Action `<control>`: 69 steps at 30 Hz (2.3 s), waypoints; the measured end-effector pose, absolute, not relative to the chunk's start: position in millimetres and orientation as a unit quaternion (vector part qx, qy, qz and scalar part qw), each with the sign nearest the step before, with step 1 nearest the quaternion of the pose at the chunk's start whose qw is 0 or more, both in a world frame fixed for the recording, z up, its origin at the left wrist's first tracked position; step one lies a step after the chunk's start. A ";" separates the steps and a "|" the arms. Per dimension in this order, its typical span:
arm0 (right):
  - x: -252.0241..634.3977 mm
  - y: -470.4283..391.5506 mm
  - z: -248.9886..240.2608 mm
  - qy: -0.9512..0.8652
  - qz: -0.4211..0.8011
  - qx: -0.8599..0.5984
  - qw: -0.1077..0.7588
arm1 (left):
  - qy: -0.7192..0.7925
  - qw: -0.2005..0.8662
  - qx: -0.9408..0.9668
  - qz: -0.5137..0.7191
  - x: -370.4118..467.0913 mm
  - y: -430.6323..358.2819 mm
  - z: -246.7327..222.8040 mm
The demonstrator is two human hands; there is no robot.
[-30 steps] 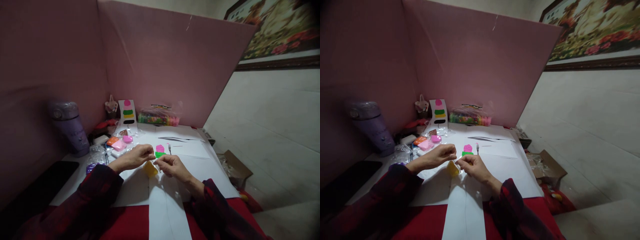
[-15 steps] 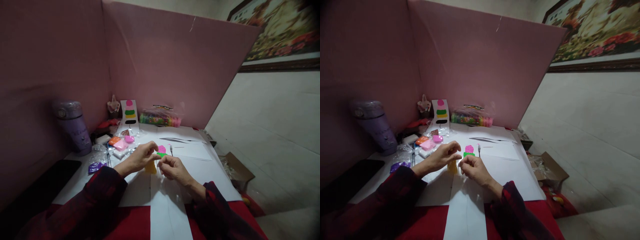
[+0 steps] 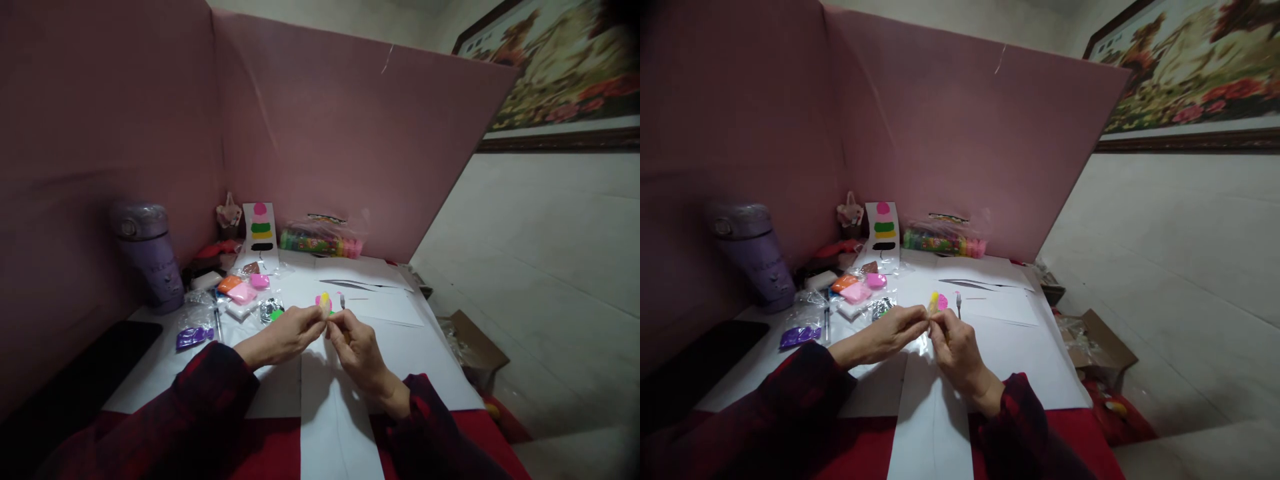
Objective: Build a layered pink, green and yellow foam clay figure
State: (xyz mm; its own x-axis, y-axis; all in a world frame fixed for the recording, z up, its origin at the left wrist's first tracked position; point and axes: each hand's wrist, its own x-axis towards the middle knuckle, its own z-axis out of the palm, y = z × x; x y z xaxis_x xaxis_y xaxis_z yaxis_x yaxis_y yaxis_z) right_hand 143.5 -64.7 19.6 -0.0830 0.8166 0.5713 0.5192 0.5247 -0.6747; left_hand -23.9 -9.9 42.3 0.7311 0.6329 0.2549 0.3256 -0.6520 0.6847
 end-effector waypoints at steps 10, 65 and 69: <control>144.4 -61.7 19.1 -0.749 0.141 -0.469 0.445 | 0.275 0.268 0.888 0.252 -20.9 -10.9 38.3; 140.5 -68.9 14.3 -0.655 0.275 -0.452 0.540 | 0.199 -0.046 0.886 0.416 -26.0 -14.1 39.2; 140.0 -69.6 13.8 -0.665 0.267 -0.453 0.530 | 0.207 -0.047 0.880 0.425 -24.6 -13.3 40.0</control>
